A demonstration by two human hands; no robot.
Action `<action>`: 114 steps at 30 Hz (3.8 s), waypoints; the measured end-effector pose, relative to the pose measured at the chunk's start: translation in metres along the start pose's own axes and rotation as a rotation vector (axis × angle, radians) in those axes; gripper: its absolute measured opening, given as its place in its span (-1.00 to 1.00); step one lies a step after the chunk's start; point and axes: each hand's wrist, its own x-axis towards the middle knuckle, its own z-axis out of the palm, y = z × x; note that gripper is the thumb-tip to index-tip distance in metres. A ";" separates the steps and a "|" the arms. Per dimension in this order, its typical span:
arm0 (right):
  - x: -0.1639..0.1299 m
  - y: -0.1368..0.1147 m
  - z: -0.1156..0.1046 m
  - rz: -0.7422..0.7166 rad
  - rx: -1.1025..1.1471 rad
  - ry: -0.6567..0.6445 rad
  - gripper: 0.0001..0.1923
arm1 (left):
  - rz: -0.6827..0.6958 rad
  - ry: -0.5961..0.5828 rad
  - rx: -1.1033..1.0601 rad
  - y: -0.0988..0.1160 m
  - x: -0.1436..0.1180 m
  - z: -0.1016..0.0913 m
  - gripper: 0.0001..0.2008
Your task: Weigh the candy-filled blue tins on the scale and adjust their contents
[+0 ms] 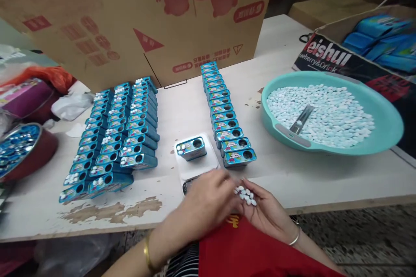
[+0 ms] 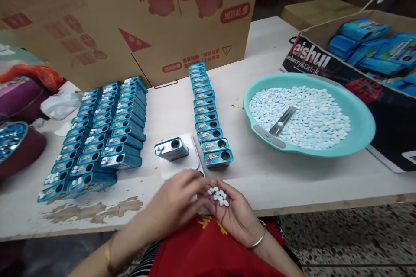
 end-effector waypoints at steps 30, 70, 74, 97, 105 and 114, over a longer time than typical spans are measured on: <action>0.023 0.015 0.033 0.126 -0.009 -0.055 -0.74 | -0.312 0.359 0.187 -0.096 -0.039 -0.032 -0.76; 0.047 0.007 0.080 -0.061 0.122 -0.221 -0.77 | -0.146 0.214 -0.299 -0.061 0.011 -0.027 -0.88; 0.047 0.005 0.080 -0.074 0.084 -0.184 -0.72 | -0.239 0.302 -0.264 -0.077 0.023 -0.034 -0.94; -0.003 -0.002 0.005 0.036 -0.174 -0.016 -0.74 | -0.507 0.575 -0.196 -0.096 -0.035 -0.061 -0.94; -0.005 0.004 0.007 -0.005 -0.247 0.010 -0.74 | -0.463 0.533 -0.221 -0.094 -0.037 -0.054 -0.97; 0.001 0.005 0.010 0.008 -0.181 -0.041 -0.72 | -0.344 0.421 -0.103 -0.085 -0.027 -0.043 -0.91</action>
